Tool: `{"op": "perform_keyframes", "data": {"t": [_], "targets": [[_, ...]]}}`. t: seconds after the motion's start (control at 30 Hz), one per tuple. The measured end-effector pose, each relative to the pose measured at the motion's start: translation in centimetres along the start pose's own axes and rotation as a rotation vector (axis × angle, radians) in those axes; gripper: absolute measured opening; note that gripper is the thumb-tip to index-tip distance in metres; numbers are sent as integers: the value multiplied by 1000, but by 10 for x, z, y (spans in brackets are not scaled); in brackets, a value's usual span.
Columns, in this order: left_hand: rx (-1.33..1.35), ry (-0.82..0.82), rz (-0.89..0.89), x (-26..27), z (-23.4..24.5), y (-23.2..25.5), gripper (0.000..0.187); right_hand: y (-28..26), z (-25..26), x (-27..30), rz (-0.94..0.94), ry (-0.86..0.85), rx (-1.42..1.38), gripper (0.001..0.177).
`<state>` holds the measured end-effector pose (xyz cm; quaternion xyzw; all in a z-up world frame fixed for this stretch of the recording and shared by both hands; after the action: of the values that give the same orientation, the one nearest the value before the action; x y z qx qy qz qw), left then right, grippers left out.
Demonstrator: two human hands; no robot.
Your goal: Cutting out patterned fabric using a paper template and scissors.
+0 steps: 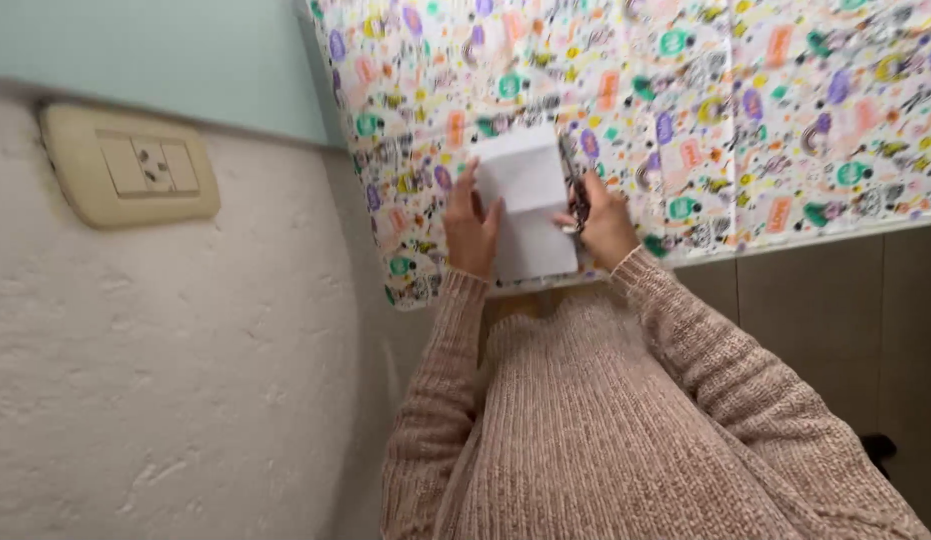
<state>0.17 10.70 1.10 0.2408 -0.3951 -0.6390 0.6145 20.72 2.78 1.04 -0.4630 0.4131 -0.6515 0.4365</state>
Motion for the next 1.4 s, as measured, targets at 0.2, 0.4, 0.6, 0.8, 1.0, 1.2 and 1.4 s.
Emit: {"op": "perform_keyframes", "data": {"t": [0.2, 0.4, 0.6, 0.8, 1.0, 1.2, 1.4], "targets": [[-172, -6, -194, 4, -5, -16, 39, -13, 3, 13, 82, 58, 209, 46], [-131, 44, -293, 16, 4, -13, 38, -19, -1, 16, 59, 17, 256, 43], [-301, 98, -389, 34, 12, -26, 43, -20, -2, 16, 74, -5, 185, 36], [-518, 96, -476, 43, 12, -39, 53, -13, -5, 16, 62, -3, 146, 36], [-606, 54, -559, 48, 10, -46, 53, -16, -5, 16, 64, 6, 148, 36], [-632, 15, -550, 49, 9, -47, 54, -14, -3, 17, 68, 17, 161, 35], [-644, 5, -545, 49, 8, -50, 54, -14, -4, 18, 77, 28, 160, 35]]}}
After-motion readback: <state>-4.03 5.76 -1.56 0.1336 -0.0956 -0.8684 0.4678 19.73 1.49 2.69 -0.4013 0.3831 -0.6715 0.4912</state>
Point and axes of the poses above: each hand's wrist, its own x-axis away from the middle knuckle, its own z-axis out of the back of the hand, y = z × x, the point moved 2 cm from there along -x, towards the middle knuckle, and after that the axes turned 14 degrees about -x, right-handed, at the moved point
